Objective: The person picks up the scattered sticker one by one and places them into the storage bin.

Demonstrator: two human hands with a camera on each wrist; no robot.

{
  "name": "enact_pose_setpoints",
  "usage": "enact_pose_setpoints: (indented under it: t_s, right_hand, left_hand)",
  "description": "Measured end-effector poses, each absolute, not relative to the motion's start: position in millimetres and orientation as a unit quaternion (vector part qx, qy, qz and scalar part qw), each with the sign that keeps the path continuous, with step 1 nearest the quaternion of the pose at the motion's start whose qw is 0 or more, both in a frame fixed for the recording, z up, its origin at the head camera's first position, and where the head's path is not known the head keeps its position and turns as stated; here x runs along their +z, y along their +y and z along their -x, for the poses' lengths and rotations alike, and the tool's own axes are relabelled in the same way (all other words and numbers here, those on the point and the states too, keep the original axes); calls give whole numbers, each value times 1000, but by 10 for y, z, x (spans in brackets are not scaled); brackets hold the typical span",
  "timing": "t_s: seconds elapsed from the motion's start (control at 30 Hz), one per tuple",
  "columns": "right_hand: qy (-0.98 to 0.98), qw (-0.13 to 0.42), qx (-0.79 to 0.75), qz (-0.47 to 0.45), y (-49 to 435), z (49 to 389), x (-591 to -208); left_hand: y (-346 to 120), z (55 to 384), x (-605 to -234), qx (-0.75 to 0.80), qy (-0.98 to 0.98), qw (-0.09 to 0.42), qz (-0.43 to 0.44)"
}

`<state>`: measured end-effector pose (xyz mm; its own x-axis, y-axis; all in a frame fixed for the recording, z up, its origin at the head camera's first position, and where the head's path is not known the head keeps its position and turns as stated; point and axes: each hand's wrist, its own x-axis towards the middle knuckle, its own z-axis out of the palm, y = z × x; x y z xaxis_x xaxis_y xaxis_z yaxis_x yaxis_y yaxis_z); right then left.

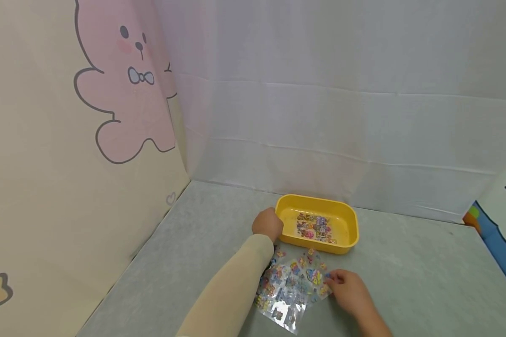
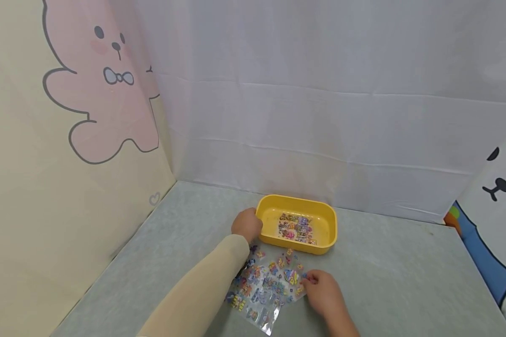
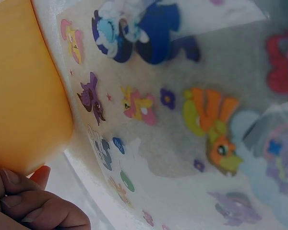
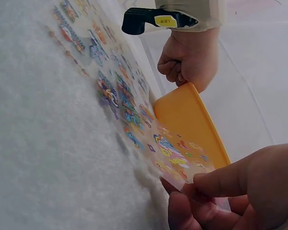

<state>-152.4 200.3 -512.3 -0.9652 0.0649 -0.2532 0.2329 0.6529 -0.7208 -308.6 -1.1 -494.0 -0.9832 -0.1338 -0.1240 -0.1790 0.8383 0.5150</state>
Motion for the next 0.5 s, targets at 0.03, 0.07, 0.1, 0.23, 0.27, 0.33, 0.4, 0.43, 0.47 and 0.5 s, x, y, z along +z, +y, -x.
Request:
enact_pose_setpoints:
  t_s: [0.03,0.07,0.1,0.23,0.27,0.33,0.4,0.43,0.47,0.5]
  right_hand:
    - [899,110,-414,-86,2010,1528,-5113]
    - [895,116,-421,-88,2020,1530,-5105]
    - [892,119,-427,-91,2030,1529,-5096]
    - [875,133,-455,-97,2080,1523,-5079]
    - [872,136,-459,-98,2092,1522,-5076]
    - [867,138,-468,-103,2113,1518,-5070]
    - [861,137,-478,-108,2131,1510,-5061]
    - [856,137,-486,-111,2138,1506,-5057]
    - [851,137,-494,-115,2144,1503,-5051]
    - [846,136,-502,-119,2150,1500,-5048]
  left_hand:
    - [-12,3087,-4950,273,958,40,81]
    - [-13,3087,-4959,274,958,38,80]
    - [-14,3088,-4964,274,958,37,80]
    - [-14,3083,-4956,274,958,37,80]
    - [-13,3081,-4949,275,957,38,81]
    - [-11,3077,-4931,271,958,40,81]
    - [-9,3074,-4921,270,958,42,82]
    - [-7,3073,-4919,269,959,42,82]
    - [-5,3073,-4918,269,959,42,82]
    - [-4,3074,-4920,267,959,42,83]
